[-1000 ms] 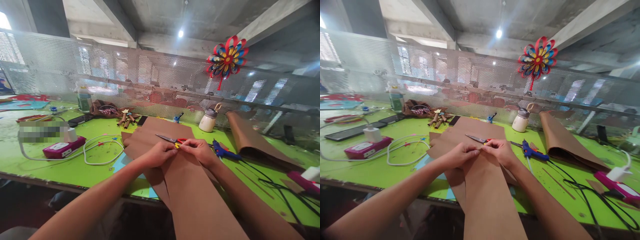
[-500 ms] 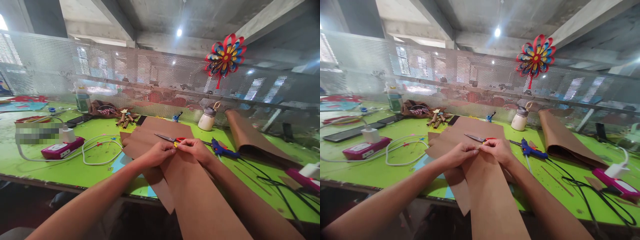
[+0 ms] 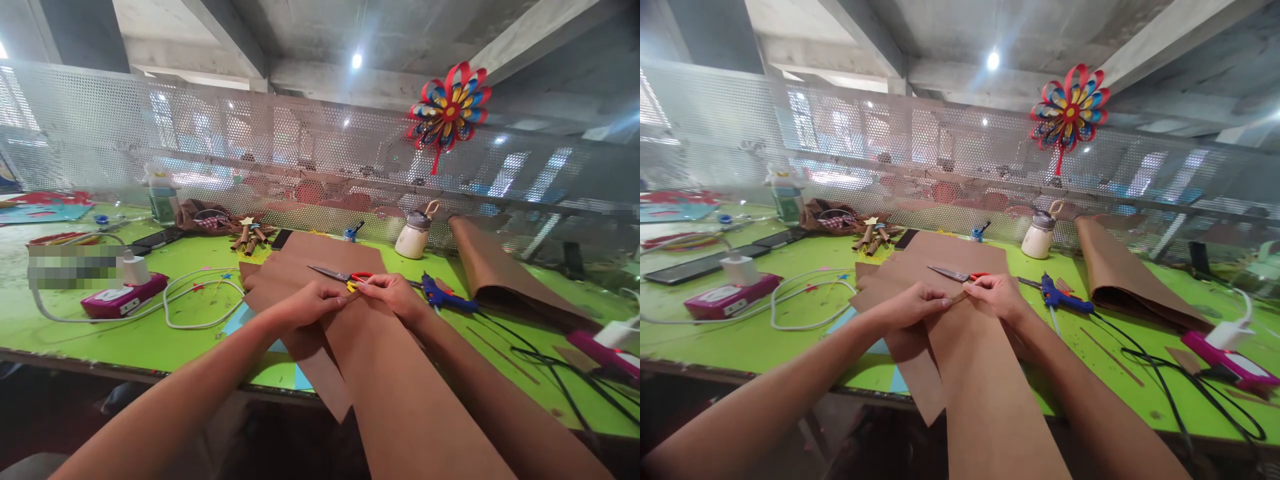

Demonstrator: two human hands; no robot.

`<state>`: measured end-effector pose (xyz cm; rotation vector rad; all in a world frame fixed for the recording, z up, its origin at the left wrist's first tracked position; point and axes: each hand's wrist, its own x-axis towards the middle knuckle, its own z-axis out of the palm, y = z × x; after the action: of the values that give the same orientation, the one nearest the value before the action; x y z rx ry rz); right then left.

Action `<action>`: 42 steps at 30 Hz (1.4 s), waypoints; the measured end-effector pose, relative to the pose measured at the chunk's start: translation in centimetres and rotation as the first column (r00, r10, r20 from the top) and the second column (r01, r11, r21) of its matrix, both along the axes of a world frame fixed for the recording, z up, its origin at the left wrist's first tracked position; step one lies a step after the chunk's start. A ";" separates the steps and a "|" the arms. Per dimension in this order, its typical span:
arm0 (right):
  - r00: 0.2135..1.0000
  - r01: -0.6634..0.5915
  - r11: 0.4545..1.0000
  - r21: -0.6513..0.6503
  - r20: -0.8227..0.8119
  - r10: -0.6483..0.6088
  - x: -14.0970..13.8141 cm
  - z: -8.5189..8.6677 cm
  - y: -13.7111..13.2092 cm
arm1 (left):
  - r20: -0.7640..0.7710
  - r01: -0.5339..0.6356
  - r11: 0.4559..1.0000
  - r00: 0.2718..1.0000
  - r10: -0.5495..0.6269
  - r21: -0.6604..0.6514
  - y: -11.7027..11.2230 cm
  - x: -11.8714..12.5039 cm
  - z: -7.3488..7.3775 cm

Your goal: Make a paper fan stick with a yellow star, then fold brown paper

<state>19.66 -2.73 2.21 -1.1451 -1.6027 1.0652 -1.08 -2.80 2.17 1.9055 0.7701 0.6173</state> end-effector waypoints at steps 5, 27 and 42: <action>0.994 -0.103 0.993 -0.048 -0.038 0.101 -0.4 0.1 -0.2 | -0.057 -0.061 0.992 0.996 0.067 0.106 0.2 0.4 -0.3; 1.000 0.001 0.990 -0.143 -0.010 -0.003 1.8 0.8 0.5 | -0.221 0.043 0.994 0.975 -0.019 0.105 -0.4 -0.3 0.1; 0.997 -0.013 0.994 -0.109 -0.073 0.005 2.3 0.1 1.3 | -0.070 0.094 0.985 0.992 -0.105 -0.144 0.0 -0.2 -0.3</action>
<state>21.92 -1.45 2.31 -1.1586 -1.5103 1.2000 -1.30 -2.83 1.85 1.8342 0.7420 0.4188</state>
